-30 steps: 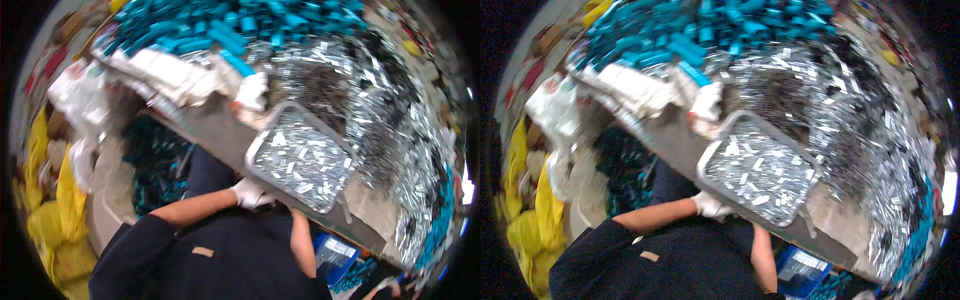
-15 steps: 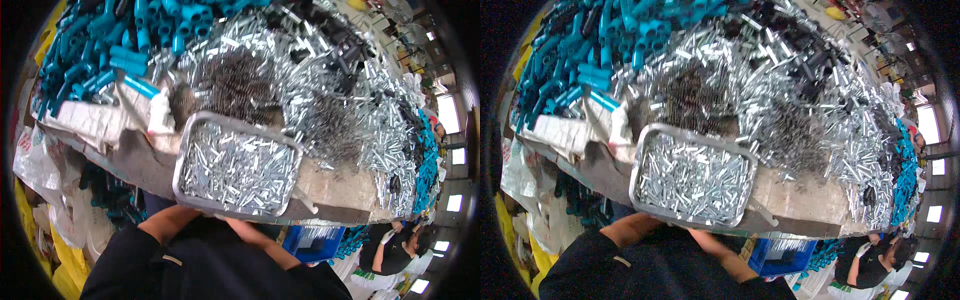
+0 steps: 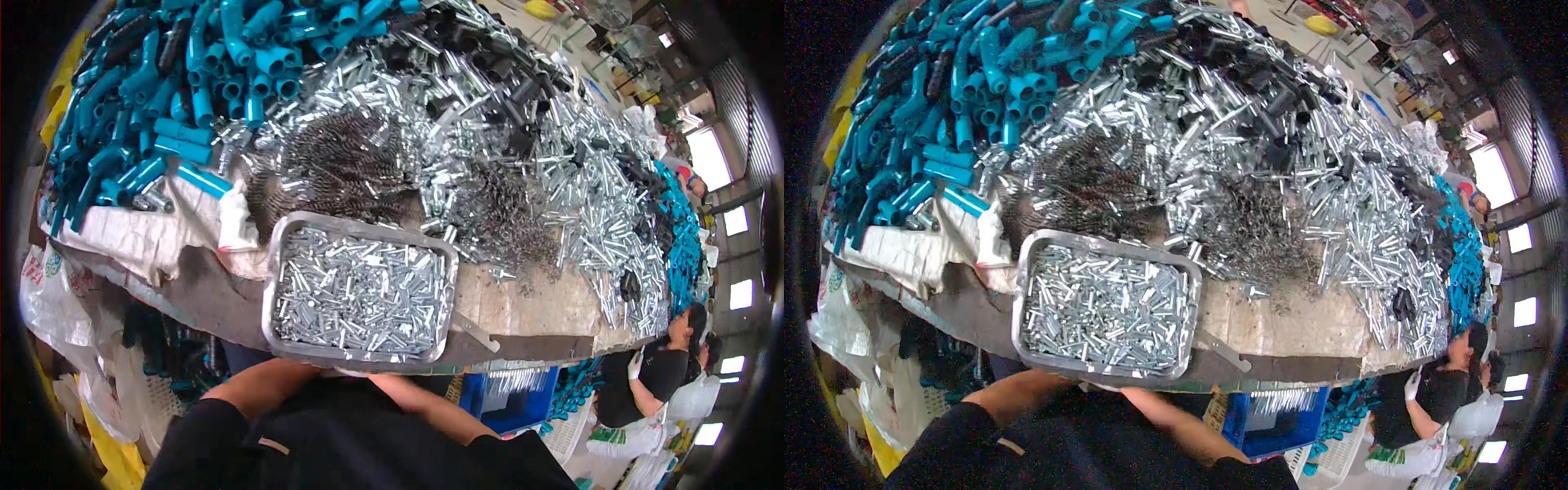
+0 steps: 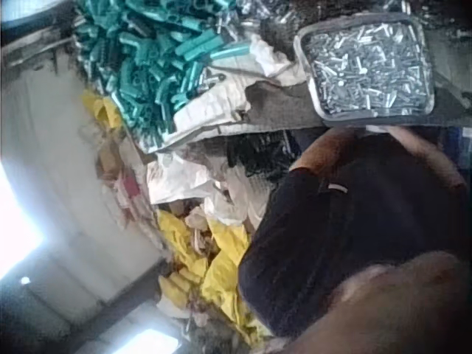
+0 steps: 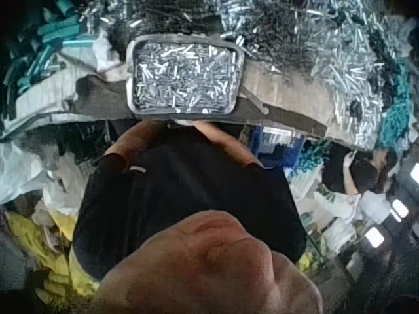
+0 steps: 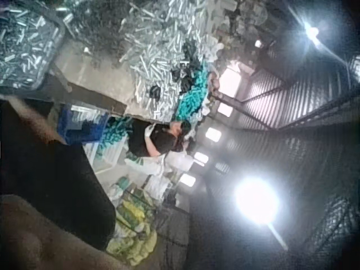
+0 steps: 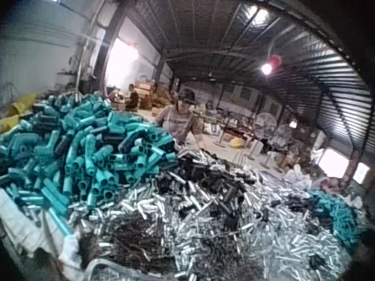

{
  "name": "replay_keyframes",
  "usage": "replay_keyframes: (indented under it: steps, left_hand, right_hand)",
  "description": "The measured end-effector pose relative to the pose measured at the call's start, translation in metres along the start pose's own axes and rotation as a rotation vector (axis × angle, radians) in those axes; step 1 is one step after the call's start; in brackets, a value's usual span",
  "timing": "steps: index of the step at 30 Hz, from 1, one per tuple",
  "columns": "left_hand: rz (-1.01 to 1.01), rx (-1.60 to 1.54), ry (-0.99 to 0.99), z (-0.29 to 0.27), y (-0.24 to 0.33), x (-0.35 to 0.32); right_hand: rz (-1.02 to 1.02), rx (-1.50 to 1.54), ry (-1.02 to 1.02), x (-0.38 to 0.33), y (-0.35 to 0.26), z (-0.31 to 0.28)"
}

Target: The person assembles handle components by inserting metal pins into metal cylinders and fitting plastic handle sleeves onto them.

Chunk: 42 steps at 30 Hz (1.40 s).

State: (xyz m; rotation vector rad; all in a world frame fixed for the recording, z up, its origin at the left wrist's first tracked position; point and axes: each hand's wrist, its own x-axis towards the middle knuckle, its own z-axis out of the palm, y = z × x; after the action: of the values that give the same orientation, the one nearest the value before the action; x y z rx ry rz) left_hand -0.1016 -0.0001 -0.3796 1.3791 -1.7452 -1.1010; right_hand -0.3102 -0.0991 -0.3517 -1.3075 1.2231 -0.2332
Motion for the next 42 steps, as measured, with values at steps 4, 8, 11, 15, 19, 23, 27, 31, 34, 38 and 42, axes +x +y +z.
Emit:
replay_keyframes:
  steps: [4, 8, 11, 15, 19, 23, 27, 31, 34, 38, 42]
  left_hand:
    - [-0.027, -0.114, -0.1, -0.001, 0.007, -0.014]
    - [-0.024, -0.156, -0.177, -0.04, 0.004, -0.011]
    - [-0.069, -0.149, -0.179, -0.05, 0.037, 0.008]
    - [-0.157, -0.146, -0.187, -0.044, 0.082, 0.018]
    - [-0.325, 0.414, -0.019, -0.112, 0.21, -0.037]
    - [-0.17, 0.057, 0.628, -0.121, 0.253, -0.11]
    - [-0.136, 0.121, 0.857, -0.095, 0.244, -0.115]
    - [-0.248, -0.152, 1.001, -0.091, 0.25, -0.155]
    - [-0.445, -0.368, 1.137, -0.134, 0.288, -0.217]
    - [-0.707, -0.134, 1.036, -0.183, 0.376, -0.304]
    - [-1.219, 0.164, 0.992, -0.184, 0.385, -0.343]
  right_hand:
    - [0.166, 0.167, 0.092, -0.005, -0.005, 0.013]
    - [0.248, 0.356, 0.18, 0.003, -0.001, 0.002]
    - [0.287, 0.493, 0.162, -0.001, 0.008, 0.011]
    - [0.374, 0.682, 0.118, 0.085, -0.071, 0.088]
    - [0.557, 0.76, -0.002, 0.092, -0.08, 0.095]
    - [0.785, 0.787, -0.111, 0.055, -0.033, 0.074]
    - [0.496, 0.739, -0.242, 0.027, -0.076, 0.113]
    - [0.268, 0.658, -0.411, 0.038, -0.092, 0.096]
    - [0.416, 0.624, -0.841, 0.027, -0.105, 0.095]
    - [0.597, 0.5, -0.644, 0.016, -0.103, 0.099]
    - [0.572, 0.478, -0.585, 0.018, -0.09, 0.088]
